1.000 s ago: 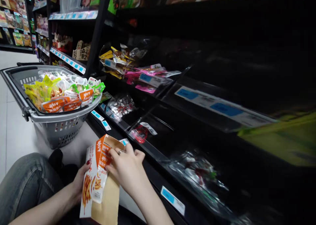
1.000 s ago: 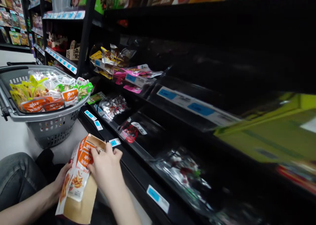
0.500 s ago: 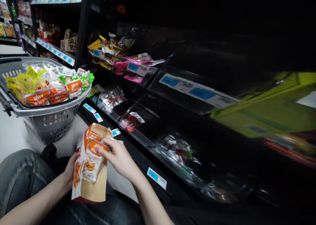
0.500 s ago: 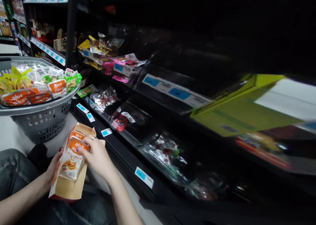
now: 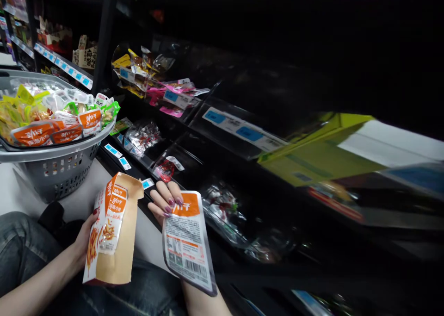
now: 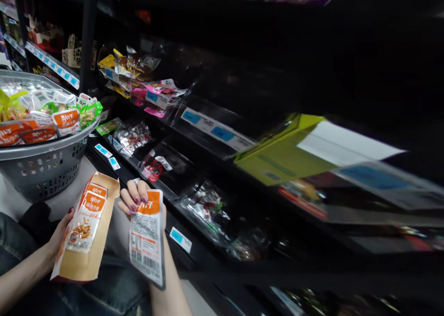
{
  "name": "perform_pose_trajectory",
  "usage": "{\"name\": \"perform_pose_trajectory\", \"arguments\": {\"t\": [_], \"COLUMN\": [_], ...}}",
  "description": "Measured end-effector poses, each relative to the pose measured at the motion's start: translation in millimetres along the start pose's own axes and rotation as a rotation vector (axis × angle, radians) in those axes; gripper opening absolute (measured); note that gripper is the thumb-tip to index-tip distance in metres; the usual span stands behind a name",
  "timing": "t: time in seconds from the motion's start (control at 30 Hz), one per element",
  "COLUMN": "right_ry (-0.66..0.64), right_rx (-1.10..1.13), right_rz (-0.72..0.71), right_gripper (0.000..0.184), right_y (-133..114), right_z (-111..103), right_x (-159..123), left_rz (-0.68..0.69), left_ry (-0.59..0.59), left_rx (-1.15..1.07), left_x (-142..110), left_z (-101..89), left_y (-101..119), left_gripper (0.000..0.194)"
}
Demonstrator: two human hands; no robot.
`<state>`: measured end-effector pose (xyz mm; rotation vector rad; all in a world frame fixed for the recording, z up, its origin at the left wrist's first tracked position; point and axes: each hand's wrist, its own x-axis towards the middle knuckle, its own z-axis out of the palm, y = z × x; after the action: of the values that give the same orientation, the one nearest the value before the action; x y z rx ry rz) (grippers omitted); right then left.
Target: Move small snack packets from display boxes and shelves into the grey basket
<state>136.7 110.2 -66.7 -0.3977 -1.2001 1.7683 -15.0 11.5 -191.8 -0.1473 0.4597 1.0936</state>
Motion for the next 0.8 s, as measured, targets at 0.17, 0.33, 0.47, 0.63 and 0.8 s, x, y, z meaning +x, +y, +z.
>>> {"name": "perform_pose_trajectory", "arguments": {"t": [0.17,0.33,0.47,0.63,0.8], "right_ry": [0.01,-0.009,-0.008,-0.229,-0.426], "right_rx": [-0.207,-0.616,-0.925,-1.237,-1.464], "right_rz": [0.071,0.141,-0.11,-0.622,-0.916], "right_gripper": [0.03,0.02,0.015,0.007,0.015], "right_y": [-5.4,-31.9,-57.2,-65.4,-43.1], "right_z": [3.8,20.5,55.2,105.7,128.4], "right_x": [-1.1,0.4,19.2,69.5,109.8], "left_rz": [0.003,0.034,0.071,0.132,0.165], "left_ry": [-0.056,-0.209,-0.219,-0.245,-0.236], "left_rx": [-0.028,-0.045,0.004,0.023,0.049], "left_x": [-0.1,6.7,10.6,10.9,9.8], "left_z": [1.9,2.8,4.0,3.8,9.0], "left_y": [-2.2,-5.7,-5.0,-4.3,-3.4], "left_gripper": [0.046,0.055,0.057,0.054,0.05]}}
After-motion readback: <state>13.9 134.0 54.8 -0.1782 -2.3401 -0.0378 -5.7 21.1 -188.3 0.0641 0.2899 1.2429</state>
